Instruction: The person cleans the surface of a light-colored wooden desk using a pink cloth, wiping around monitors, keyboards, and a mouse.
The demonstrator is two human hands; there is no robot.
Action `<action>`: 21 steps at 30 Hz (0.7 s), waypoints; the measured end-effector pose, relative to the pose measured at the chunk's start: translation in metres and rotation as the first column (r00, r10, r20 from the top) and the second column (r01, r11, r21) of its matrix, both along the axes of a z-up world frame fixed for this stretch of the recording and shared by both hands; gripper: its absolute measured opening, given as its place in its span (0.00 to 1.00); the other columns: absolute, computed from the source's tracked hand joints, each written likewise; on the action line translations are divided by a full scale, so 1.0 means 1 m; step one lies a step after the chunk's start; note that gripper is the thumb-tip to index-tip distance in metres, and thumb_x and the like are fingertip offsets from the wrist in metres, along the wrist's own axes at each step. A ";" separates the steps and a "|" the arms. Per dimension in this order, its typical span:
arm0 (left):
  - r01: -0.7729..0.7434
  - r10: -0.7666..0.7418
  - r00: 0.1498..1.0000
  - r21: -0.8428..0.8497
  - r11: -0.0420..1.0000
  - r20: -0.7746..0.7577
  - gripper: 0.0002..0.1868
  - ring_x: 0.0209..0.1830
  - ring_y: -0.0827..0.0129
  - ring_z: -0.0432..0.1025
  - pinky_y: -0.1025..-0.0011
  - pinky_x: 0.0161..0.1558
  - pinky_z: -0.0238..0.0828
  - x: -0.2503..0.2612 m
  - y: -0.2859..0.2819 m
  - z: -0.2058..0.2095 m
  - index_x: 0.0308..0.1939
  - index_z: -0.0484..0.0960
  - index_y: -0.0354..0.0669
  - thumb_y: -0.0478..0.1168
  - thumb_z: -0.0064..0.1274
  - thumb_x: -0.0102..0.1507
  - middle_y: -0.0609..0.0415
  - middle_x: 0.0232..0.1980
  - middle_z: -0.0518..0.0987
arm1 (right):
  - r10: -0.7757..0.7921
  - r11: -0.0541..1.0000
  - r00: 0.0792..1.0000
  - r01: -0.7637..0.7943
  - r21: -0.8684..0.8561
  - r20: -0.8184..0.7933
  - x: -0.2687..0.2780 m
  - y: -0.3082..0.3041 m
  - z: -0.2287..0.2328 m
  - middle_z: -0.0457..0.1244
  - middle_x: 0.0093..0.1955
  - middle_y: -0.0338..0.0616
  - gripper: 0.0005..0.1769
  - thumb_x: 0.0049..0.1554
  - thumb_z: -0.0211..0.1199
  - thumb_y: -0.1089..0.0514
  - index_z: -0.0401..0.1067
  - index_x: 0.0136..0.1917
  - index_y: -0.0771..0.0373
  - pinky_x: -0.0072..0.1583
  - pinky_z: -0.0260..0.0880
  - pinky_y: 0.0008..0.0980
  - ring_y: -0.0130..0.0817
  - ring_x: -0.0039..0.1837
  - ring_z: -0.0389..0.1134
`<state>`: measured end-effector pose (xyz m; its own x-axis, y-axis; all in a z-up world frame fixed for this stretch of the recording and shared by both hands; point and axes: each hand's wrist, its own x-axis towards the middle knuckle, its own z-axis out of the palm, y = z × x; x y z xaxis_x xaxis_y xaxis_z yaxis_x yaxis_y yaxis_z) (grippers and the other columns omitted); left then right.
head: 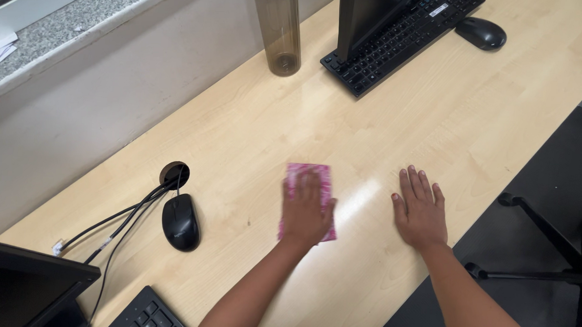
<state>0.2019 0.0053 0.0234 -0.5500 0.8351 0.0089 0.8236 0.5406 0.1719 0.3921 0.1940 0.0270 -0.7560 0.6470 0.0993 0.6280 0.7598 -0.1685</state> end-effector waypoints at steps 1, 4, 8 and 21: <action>0.037 -0.037 0.999 0.011 0.999 0.027 0.42 0.84 0.53 0.36 0.43 0.77 0.26 0.003 0.008 0.001 0.79 0.47 0.37 0.63 0.22 0.70 0.45 0.84 0.44 | 0.003 1.000 1.000 -0.003 0.007 0.004 -0.001 -0.001 0.000 0.42 0.85 0.43 0.35 0.66 0.35 0.41 0.46 0.83 0.54 0.80 0.32 0.47 0.38 0.85 0.38; 0.138 -0.138 0.990 -0.011 0.990 0.041 0.43 0.84 0.54 0.35 0.44 0.77 0.25 -0.007 0.032 0.003 0.80 0.45 0.38 0.64 0.24 0.69 0.47 0.84 0.43 | 0.001 1.000 1.000 -0.001 0.020 0.014 -0.001 -0.001 0.002 0.42 0.85 0.43 0.35 0.66 0.36 0.41 0.46 0.83 0.53 0.80 0.32 0.47 0.38 0.85 0.38; 0.186 -0.183 0.982 -0.063 0.980 0.053 0.43 0.84 0.59 0.34 0.46 0.78 0.24 -0.051 0.071 -0.010 0.80 0.43 0.42 0.64 0.22 0.69 0.50 0.84 0.41 | 0.000 1.000 1.000 0.000 -0.010 0.008 -0.001 -0.003 0.007 0.42 0.85 0.42 0.35 0.66 0.35 0.42 0.46 0.83 0.53 0.80 0.31 0.47 0.37 0.85 0.37; -0.426 0.426 0.903 -0.017 0.905 0.049 0.46 0.85 0.57 0.32 0.46 0.77 0.24 -0.220 -0.029 -0.026 0.81 0.41 0.37 0.66 0.23 0.69 0.46 0.85 0.39 | 0.001 1.000 1.000 0.000 -0.019 0.006 -0.002 -0.003 0.009 0.42 0.85 0.43 0.35 0.66 0.35 0.42 0.47 0.83 0.55 0.80 0.31 0.48 0.39 0.85 0.38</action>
<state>-0.0186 -0.0239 -0.0025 -0.8530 0.5209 -0.0325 0.5047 0.8392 0.2025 0.3904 0.1906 0.0356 -0.7569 0.6484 0.0822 0.6287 0.7567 -0.1793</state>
